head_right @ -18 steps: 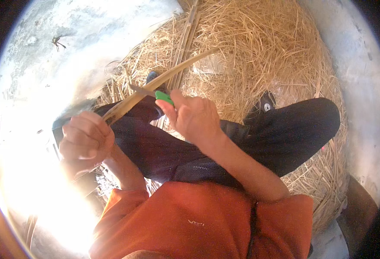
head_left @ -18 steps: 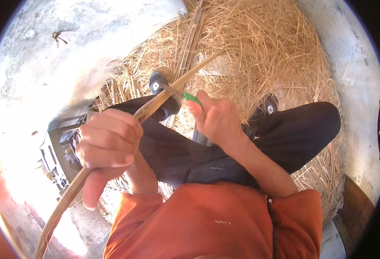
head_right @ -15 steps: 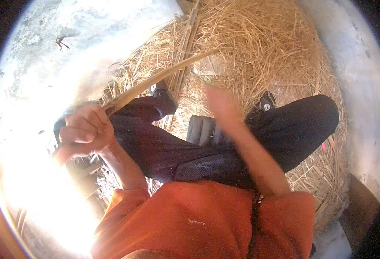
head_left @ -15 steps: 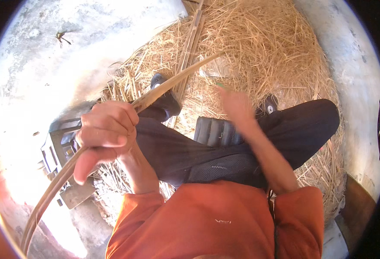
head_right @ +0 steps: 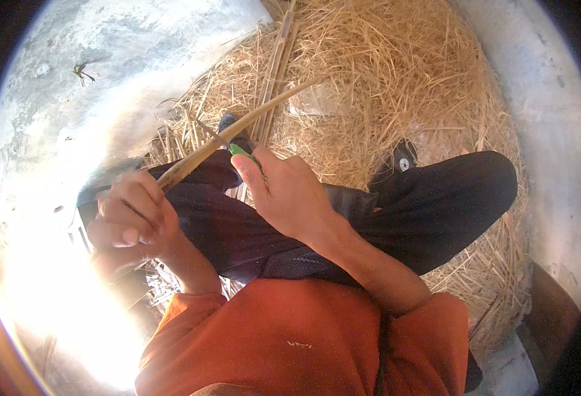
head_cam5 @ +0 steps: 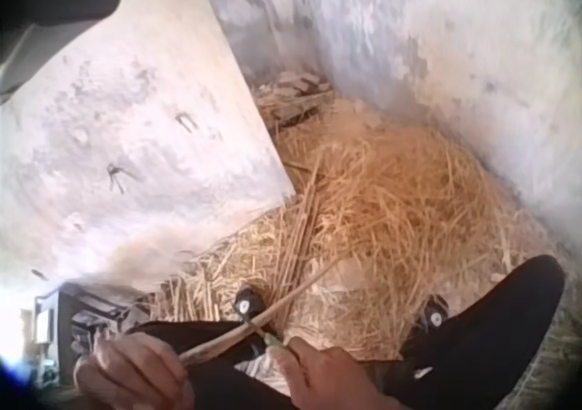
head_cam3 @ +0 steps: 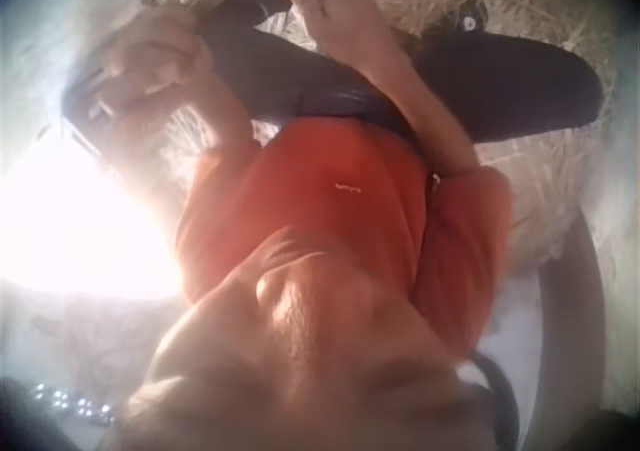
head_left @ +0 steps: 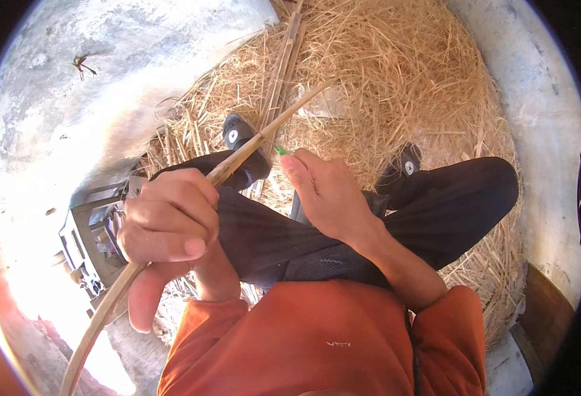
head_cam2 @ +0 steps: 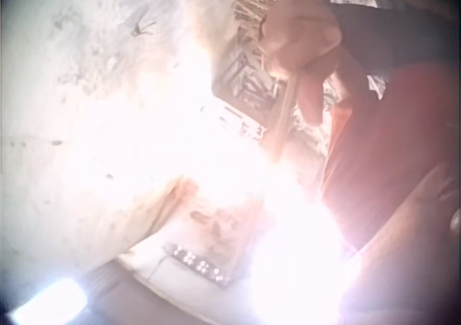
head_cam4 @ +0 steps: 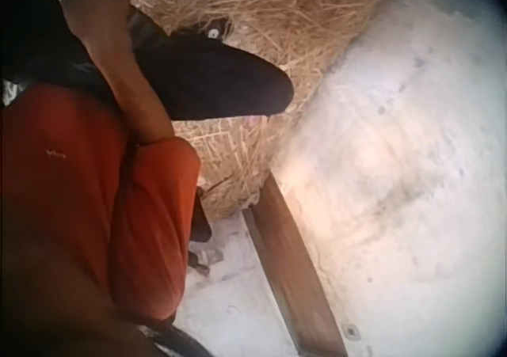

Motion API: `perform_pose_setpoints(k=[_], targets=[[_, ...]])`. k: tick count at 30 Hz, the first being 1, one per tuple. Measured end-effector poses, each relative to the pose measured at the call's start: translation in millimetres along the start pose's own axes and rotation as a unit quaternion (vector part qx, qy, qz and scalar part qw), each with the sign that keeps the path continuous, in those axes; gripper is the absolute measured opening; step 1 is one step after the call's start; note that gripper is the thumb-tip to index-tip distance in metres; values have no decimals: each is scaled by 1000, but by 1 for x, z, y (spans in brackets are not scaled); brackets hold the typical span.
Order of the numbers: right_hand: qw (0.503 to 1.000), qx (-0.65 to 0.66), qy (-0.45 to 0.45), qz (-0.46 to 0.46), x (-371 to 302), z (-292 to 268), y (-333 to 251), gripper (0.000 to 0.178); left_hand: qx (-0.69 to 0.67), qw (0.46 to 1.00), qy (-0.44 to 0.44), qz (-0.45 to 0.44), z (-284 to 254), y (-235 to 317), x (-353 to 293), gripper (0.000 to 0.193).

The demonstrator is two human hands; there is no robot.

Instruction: The person scrapes the surface of a bamboo pole using a small knife while sitting on a low stool in a straw-covered workshop area.

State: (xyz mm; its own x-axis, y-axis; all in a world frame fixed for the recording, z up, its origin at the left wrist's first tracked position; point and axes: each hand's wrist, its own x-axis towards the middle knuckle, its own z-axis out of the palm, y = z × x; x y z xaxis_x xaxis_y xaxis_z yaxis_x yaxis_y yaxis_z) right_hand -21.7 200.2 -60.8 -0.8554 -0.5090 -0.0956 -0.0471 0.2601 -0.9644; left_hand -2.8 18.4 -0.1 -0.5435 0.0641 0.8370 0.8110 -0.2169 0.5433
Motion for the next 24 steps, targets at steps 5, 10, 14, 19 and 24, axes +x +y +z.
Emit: perform_pose_setpoints(k=[5,10,14,19,24], targets=[[992,-120,35,-17,2,12,14,40,55,997,45,2,8,2,-7,74],[951,-289,71,85,19,2,95,49,33,998,44,-5,5,3,-8,71],[961,-228,76,139,8,-16,110,45,144,986,66,-45,19,8,-12,36],[985,-49,123,109,-1,-40,57,40,39,998,-16,-36,-1,3,-1,67],[998,21,-6,57,1,-34,18,37,-8,992,-106,-61,-8,-1,14,62]])
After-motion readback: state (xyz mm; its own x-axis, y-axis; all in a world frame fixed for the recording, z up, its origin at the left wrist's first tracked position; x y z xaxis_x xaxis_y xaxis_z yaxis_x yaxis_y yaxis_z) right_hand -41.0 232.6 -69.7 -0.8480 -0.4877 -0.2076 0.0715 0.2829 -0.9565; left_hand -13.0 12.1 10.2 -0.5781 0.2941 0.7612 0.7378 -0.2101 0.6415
